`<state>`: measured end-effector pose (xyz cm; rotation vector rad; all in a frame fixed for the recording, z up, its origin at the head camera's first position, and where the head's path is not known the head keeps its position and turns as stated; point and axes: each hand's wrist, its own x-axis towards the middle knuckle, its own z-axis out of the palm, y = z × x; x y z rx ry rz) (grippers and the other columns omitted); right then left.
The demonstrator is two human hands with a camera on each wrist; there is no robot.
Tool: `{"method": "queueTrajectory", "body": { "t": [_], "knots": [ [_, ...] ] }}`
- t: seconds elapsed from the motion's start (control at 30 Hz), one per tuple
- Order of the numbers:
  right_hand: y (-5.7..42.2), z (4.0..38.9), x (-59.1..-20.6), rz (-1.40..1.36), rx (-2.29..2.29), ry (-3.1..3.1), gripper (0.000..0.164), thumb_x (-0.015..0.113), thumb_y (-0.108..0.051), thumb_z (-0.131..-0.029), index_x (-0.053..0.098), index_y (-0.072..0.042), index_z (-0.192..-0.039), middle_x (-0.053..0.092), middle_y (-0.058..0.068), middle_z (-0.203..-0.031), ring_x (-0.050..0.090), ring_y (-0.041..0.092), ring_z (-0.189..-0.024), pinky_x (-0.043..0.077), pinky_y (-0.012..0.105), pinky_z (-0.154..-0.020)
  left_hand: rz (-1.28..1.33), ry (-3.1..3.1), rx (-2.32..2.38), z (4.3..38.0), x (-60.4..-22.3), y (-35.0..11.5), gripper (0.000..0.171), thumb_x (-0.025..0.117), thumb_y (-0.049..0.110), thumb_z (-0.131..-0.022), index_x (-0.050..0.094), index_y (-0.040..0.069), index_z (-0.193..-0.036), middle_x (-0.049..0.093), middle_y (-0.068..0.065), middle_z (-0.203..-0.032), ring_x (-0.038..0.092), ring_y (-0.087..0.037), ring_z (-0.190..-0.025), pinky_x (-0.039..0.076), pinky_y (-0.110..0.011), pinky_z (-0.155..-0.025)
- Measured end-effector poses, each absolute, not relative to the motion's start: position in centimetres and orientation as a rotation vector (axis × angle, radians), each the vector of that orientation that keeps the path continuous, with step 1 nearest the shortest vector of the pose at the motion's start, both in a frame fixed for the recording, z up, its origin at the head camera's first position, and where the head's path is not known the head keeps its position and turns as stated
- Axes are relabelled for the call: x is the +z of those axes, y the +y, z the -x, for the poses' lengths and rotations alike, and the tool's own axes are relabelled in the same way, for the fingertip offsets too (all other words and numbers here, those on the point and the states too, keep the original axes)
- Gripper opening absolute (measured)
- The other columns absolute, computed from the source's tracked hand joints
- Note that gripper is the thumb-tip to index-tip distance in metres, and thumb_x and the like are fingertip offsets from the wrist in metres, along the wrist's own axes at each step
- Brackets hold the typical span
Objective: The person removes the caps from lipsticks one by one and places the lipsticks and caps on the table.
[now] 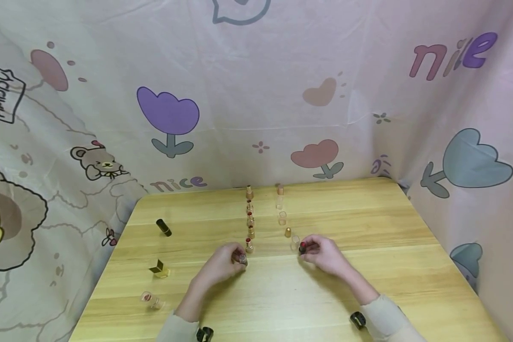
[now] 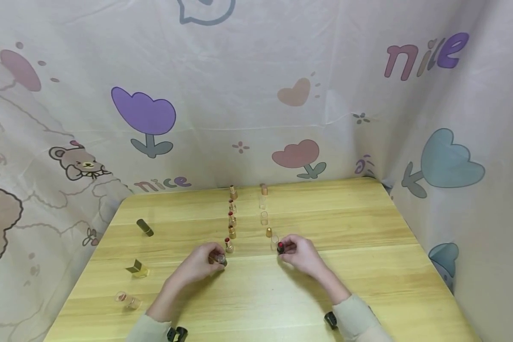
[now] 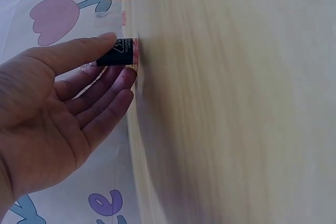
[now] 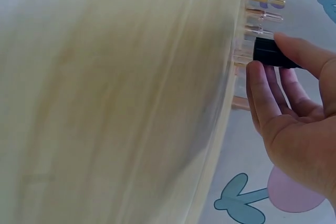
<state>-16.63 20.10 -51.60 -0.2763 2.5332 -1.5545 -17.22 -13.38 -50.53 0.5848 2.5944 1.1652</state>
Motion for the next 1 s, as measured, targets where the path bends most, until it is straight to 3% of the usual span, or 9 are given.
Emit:
{"method": "queueTrajectory", "body": {
  "t": [0.1, 0.3, 0.6, 0.77, 0.87, 1.0],
  "knots": [
    [20.0, 16.7, -51.8, 0.287, -1.524, 2.543, 0.032, 0.082, 0.002, -0.082, 0.068, 0.001, -0.111, 0.072, 0.008, -0.103, 0.070, 0.023, -0.097, 0.062, 0.028, -0.087, -0.560, 2.587, 1.181, 17.1, -50.4, -13.6, 0.032, 0.082, -0.001, -0.083, 0.066, -0.001, -0.112, 0.067, -0.005, -0.099, 0.064, -0.020, -0.092, 0.060, -0.028, -0.080],
    [19.8, 16.7, -51.8, 0.275, -1.475, 2.556, 0.031, 0.083, 0.000, -0.081, 0.069, -0.001, -0.109, 0.072, 0.006, -0.102, 0.070, 0.022, -0.096, 0.062, 0.029, -0.087, -0.442, 2.586, 1.279, 16.7, -49.8, -14.3, 0.043, 0.085, 0.010, -0.084, 0.066, -0.001, -0.120, 0.069, -0.012, -0.111, 0.067, -0.031, -0.105, 0.060, -0.049, -0.095],
    [19.8, 16.6, -51.8, 0.296, -1.446, 2.551, 0.031, 0.083, 0.002, -0.081, 0.069, 0.000, -0.108, 0.070, 0.006, -0.099, 0.068, 0.020, -0.093, 0.061, 0.026, -0.083, -0.209, 2.773, 1.588, 17.4, -48.7, -15.8, 0.064, 0.082, 0.014, -0.088, 0.053, 0.000, -0.143, 0.056, -0.021, -0.144, 0.056, -0.046, -0.127, 0.049, -0.057, -0.111],
    [19.7, 16.6, -52.0, 0.308, -1.438, 2.553, 0.030, 0.083, 0.002, -0.081, 0.069, -0.001, -0.107, 0.070, 0.005, -0.098, 0.068, 0.019, -0.093, 0.060, 0.024, -0.081, 0.003, 2.937, 1.845, 18.8, -48.3, -16.7, 0.079, 0.082, 0.008, -0.088, 0.039, 0.000, -0.153, 0.039, -0.019, -0.159, 0.039, -0.043, -0.144, 0.032, -0.057, -0.124],
    [19.7, 16.6, -52.1, 0.311, -1.440, 2.549, 0.030, 0.083, 0.003, -0.081, 0.069, -0.001, -0.107, 0.071, 0.005, -0.098, 0.068, 0.019, -0.092, 0.060, 0.022, -0.080, 0.245, 2.994, 1.996, 19.7, -48.1, -17.5, 0.086, 0.082, 0.011, -0.089, 0.032, 0.005, -0.159, 0.031, -0.014, -0.165, 0.030, -0.040, -0.151, 0.022, -0.059, -0.127],
    [19.6, 16.7, -52.2, 0.320, -1.440, 2.547, 0.030, 0.082, 0.003, -0.080, 0.069, -0.001, -0.107, 0.071, 0.005, -0.097, 0.068, 0.019, -0.092, 0.059, 0.020, -0.080, 0.537, 2.978, 2.196, 20.9, -47.9, -18.7, 0.088, 0.080, 0.016, -0.091, 0.030, 0.014, -0.162, 0.029, -0.005, -0.168, 0.026, -0.033, -0.154, 0.018, -0.054, -0.129]
  ]
}}
